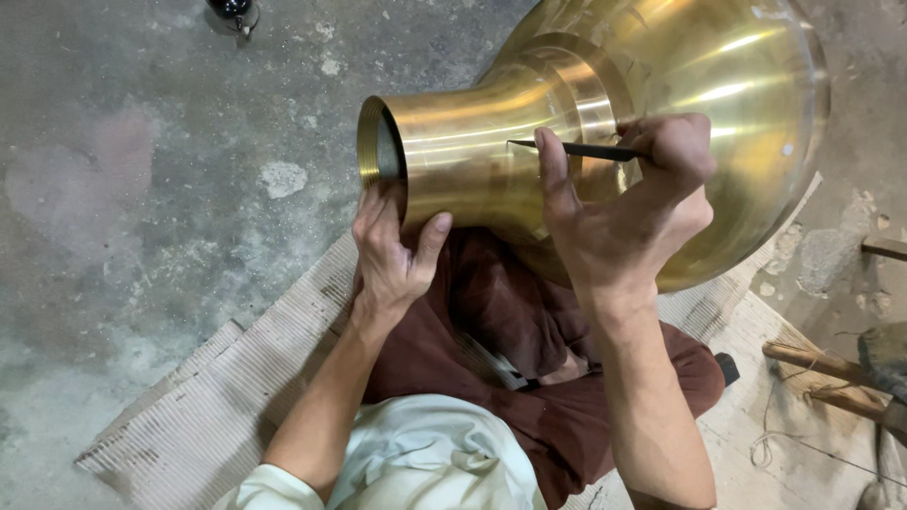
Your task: The person sits on a mat and uses a metal file to smooth the neck of a large brass vessel. They then use a wooden mallet and a cylindrical metal punch to tap and shape the neck area.
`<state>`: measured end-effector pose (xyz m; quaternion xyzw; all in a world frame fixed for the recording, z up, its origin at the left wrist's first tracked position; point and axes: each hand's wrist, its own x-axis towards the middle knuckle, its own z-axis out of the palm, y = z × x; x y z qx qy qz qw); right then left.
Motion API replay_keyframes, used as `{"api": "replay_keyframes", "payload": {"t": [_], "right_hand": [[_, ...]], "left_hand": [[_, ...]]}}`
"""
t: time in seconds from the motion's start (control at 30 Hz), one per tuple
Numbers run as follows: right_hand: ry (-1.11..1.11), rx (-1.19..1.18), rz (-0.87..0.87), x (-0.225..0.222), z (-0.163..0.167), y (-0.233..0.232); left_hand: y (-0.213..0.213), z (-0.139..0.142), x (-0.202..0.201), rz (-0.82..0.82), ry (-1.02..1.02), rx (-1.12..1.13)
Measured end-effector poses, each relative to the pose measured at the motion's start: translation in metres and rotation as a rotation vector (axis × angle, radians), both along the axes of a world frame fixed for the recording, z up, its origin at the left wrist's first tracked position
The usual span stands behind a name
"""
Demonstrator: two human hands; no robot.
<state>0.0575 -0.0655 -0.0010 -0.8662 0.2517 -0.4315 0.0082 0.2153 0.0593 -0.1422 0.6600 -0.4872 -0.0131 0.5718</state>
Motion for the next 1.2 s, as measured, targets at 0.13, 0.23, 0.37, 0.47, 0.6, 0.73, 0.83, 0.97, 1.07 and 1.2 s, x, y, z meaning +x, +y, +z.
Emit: {"api": "replay_keyframes", "payload": {"t": [0.13,0.23,0.37,0.47,0.6,0.73,0.83,0.97,1.07,1.2], "right_hand": [[0.027,0.0,-0.008,-0.003,-0.001,-0.003],[0.042,-0.041,-0.024,-0.005,-0.004,-0.004],[-0.007,-0.09,-0.035,-0.008,-0.01,-0.003],[-0.019,-0.124,-0.072,-0.013,-0.015,0.001],[-0.033,-0.099,-0.061,-0.022,-0.02,0.009],[-0.105,-0.031,-0.015,-0.029,-0.024,0.017],[-0.122,-0.011,-0.038,-0.032,-0.024,0.023],[-0.169,0.018,-0.003,-0.029,-0.022,0.016],[-0.211,-0.005,0.017,-0.018,-0.019,-0.003],[-0.13,-0.014,0.039,-0.007,-0.01,-0.024]], "left_hand": [[-0.002,-0.004,0.0,-0.046,0.037,-0.06],[-0.006,-0.004,-0.001,-0.036,0.069,-0.074],[-0.006,-0.002,-0.005,-0.024,0.059,-0.098],[0.0,0.004,-0.013,-0.026,0.048,-0.15],[0.005,0.013,-0.025,0.035,0.06,-0.105],[-0.002,0.02,-0.032,0.114,0.152,-0.054],[-0.009,0.027,-0.038,0.152,0.157,-0.071],[-0.019,0.037,-0.039,0.172,0.158,-0.092],[-0.027,0.04,-0.037,0.165,0.187,-0.069],[-0.036,0.034,-0.03,0.159,0.151,-0.094]]}}
